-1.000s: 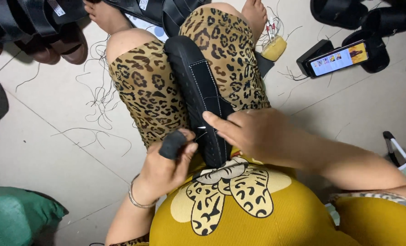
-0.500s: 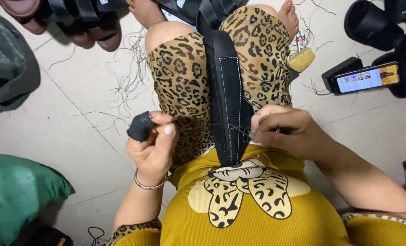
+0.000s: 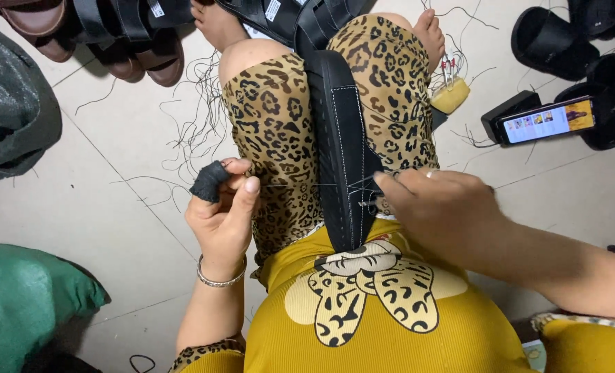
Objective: Hand-sewing a black sandal strap with a needle and thread while sitting on the floor.
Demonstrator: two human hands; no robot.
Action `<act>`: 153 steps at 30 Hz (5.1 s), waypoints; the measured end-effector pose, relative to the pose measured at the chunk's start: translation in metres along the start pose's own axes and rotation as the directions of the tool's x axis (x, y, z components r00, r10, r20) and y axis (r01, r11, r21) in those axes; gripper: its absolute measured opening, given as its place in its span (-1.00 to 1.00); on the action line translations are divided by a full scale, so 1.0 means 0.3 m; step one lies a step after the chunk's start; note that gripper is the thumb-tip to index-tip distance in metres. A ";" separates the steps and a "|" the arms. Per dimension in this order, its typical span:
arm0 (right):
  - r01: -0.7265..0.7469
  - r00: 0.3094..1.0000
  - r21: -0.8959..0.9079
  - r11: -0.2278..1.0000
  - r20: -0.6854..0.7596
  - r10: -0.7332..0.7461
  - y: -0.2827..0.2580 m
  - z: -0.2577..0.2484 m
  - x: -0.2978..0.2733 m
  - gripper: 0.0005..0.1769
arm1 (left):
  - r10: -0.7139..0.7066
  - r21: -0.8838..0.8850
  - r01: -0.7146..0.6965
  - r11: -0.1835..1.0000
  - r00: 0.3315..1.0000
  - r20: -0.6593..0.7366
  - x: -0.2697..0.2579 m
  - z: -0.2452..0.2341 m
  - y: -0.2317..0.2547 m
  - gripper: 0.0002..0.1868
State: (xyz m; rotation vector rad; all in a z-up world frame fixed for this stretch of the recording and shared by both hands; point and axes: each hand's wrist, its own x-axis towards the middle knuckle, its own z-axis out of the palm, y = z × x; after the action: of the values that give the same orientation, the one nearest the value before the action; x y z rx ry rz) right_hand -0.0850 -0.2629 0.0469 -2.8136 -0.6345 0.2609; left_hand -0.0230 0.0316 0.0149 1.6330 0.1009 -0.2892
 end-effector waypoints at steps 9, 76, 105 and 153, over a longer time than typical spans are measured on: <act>-0.133 0.904 0.242 0.961 -0.367 0.218 0.018 0.329 0.003 -0.67 | 0.302 0.240 -0.305 0.921 0.952 0.051 0.085 -0.007 -0.030 -0.85; -0.264 0.828 0.703 0.660 -0.185 0.528 0.217 0.073 -0.039 -0.39 | -0.376 -0.109 0.387 0.916 0.920 0.110 0.097 -0.239 -0.078 -0.70; -0.092 0.941 -0.052 0.994 0.323 0.104 -0.021 -0.076 0.062 -0.28 | 0.019 0.481 -0.485 0.730 0.718 0.695 0.118 0.122 -0.048 0.13; -0.199 0.953 0.965 0.171 0.150 0.263 0.058 0.058 0.004 -0.90 | -0.104 0.363 0.136 0.922 0.989 -0.108 0.178 -0.162 0.196 -0.60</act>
State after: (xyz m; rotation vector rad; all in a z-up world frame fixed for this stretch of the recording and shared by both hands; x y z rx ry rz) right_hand -0.0810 -0.2741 0.0255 -1.5564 0.0863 0.4432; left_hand 0.0485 0.0689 0.0613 2.0204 0.2241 -0.3468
